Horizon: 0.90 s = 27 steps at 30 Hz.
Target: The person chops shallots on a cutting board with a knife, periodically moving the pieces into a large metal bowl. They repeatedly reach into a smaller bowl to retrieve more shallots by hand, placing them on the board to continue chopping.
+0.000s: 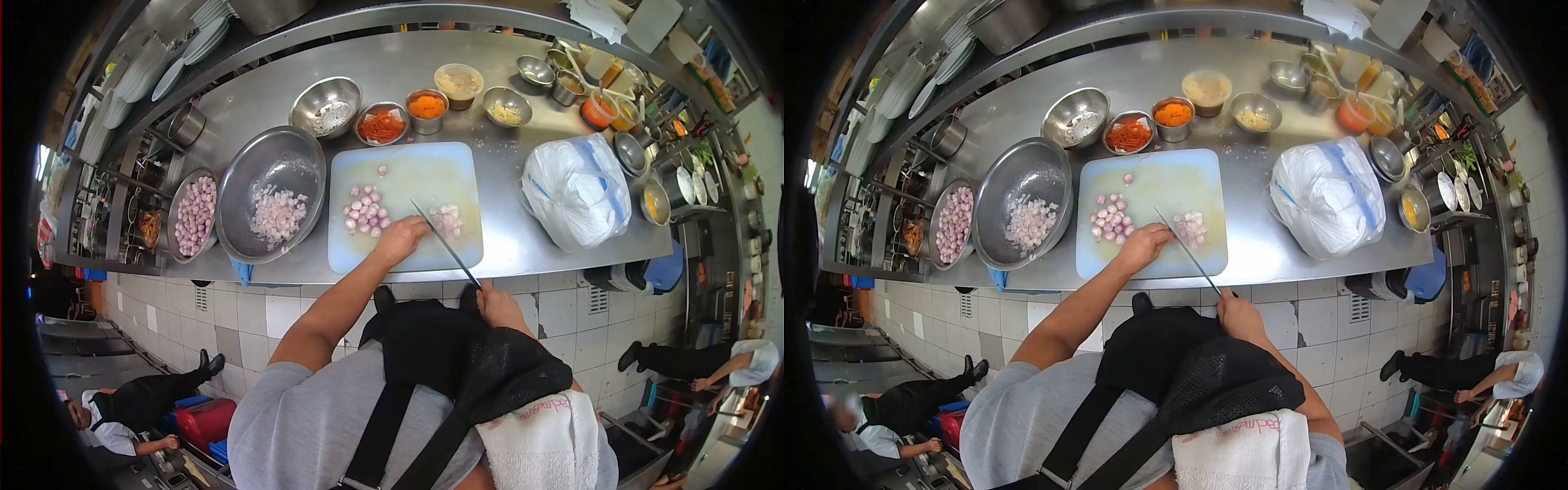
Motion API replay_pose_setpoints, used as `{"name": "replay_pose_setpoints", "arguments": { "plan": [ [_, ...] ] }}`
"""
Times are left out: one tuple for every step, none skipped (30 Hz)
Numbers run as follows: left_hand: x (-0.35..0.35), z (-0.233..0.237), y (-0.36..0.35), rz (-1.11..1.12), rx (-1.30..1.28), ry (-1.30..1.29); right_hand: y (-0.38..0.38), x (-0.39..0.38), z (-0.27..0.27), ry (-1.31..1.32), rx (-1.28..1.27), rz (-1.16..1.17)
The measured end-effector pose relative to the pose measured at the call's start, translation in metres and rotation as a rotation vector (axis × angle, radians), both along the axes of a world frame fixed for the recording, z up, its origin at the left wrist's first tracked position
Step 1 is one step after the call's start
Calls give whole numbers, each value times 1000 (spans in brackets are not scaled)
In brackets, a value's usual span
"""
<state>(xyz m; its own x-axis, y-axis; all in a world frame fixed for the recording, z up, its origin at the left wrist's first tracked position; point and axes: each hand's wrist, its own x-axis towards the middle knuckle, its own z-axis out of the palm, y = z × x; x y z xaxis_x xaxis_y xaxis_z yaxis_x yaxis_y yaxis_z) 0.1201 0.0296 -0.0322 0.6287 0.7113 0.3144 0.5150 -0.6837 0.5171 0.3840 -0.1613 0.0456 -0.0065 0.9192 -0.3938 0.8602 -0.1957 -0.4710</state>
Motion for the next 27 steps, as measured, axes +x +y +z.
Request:
{"name": "replay_pose_setpoints", "arguments": {
  "plan": [
    [0,1,-2,-5,-5,2,3,0,-15,14,10,6],
    [0,2,-1,-9,6,-11,4,3,-29,26,23,12],
    [1,4,-1,-10,18,-24,6,5,-24,24,22,13],
    [2,2,0,-6,20,-23,10,5,-12,-1,19,37],
    [1,1,-2,1,36,-27,11,3,-6,-23,12,59],
    [1,2,-1,6,54,-32,9,2,-7,-20,13,58],
    [0,3,2,6,57,-30,8,2,-10,-16,23,38],
    [-1,3,0,11,45,-25,3,2,-12,-12,25,16],
    [0,1,-3,15,33,-22,3,3,-18,-13,19,13],
    [1,0,-4,15,29,-25,8,5,-24,9,20,32],
    [2,0,-3,19,25,-23,13,7,-28,31,25,56],
    [0,-1,-2,23,20,-17,13,6,-20,32,27,61],
    [-1,-2,-3,25,20,-14,10,5,-4,16,30,55],
    [-1,-2,-2,24,50,-31,10,4,5,-3,35,48],
    [0,-3,-2,23,79,-49,11,6,-4,-4,36,48],
    [0,-1,-3,20,74,-50,11,6,-17,2,35,49],
    [0,2,-5,16,57,-46,8,8,-29,7,34,50],
    [1,4,-4,17,46,-46,8,11,-23,2,34,52],
    [2,4,-1,25,51,-48,11,11,-8,3,56,64],
    [1,3,-3,35,50,-39,10,9,-1,8,70,74],
    [0,3,-5,40,48,-28,7,8,-6,11,67,75],
    [0,3,-3,41,49,-29,5,9,-14,2,73,64],
    [0,3,-3,43,48,-42,3,10,-20,-8,76,52],
    [1,2,-5,43,43,-56,3,10,-23,-10,72,48],
    [3,2,-6,44,41,-60,5,12,-25,1,73,62],
    [4,3,-5,48,41,-60,10,14,-27,14,78,82],
    [1,4,-6,51,39,-56,10,13,-19,16,79,90]
  ]
}}
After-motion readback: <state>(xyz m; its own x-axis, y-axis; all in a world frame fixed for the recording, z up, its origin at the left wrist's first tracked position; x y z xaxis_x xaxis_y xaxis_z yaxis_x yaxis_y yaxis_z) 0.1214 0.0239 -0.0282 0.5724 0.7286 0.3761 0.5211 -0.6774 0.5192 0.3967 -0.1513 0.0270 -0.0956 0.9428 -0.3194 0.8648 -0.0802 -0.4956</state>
